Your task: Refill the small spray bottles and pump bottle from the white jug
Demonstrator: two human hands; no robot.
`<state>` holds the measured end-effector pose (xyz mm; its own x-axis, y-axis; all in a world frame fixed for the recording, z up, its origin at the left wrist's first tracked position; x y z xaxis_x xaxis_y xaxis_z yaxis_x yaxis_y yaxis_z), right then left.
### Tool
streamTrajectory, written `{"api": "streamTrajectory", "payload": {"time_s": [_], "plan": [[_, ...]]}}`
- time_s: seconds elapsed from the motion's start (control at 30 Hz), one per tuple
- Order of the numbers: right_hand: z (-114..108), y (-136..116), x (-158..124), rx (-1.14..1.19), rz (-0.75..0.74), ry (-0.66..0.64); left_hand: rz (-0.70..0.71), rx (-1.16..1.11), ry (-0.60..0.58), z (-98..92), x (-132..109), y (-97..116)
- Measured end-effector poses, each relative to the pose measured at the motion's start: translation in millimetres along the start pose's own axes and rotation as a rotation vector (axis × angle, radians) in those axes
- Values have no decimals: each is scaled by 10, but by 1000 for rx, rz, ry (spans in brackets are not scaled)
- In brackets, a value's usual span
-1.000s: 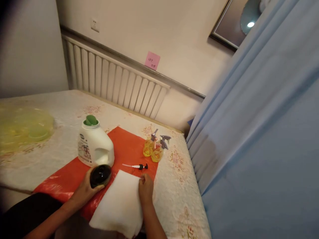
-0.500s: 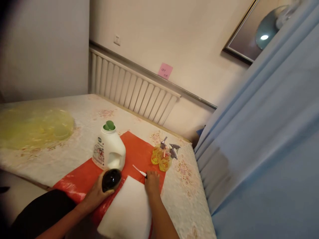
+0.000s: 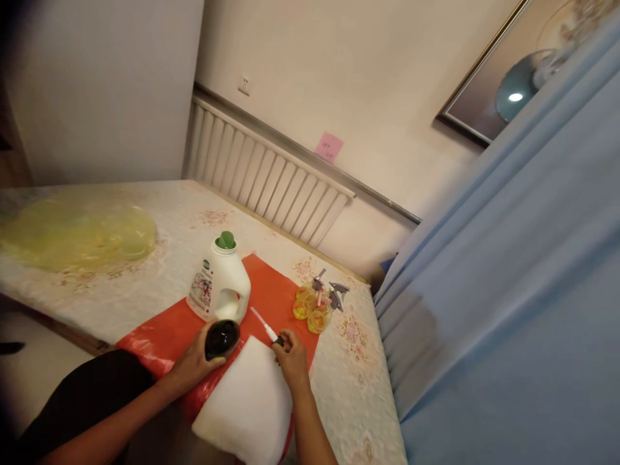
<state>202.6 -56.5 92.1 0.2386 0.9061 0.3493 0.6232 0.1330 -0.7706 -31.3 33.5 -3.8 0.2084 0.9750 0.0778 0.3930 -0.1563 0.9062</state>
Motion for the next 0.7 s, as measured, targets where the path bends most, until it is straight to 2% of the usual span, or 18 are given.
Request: {"api": "streamTrajectory", "payload": {"time_s": [0.17, 0.4, 0.57, 0.7], "plan": [[-80, -365, -13, 41, -18, -45, -14, -12, -21, -19, -19, 37], [-174, -775, 63, -128, -140, -123, 2, -20, -21, -22, -30, 42], [-166, -1024, 184, -273, -208, -191, -9, -7, -16, -15, -26, 22], [-72, -1278, 363, -370, -281, -251, 8, -18, -6, -6, -11, -2]]}}
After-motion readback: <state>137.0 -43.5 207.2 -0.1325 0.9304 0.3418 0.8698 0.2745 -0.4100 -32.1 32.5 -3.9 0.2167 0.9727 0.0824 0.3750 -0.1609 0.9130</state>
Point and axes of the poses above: each hand's wrist, its own x-axis towards the middle knuckle, its own z-axis out of the palm, y = z × x, the point moved 4 cm from there along x, towards the middle knuckle, and after that the axes turned 11 degrees about -z, right-handed, at the moved point
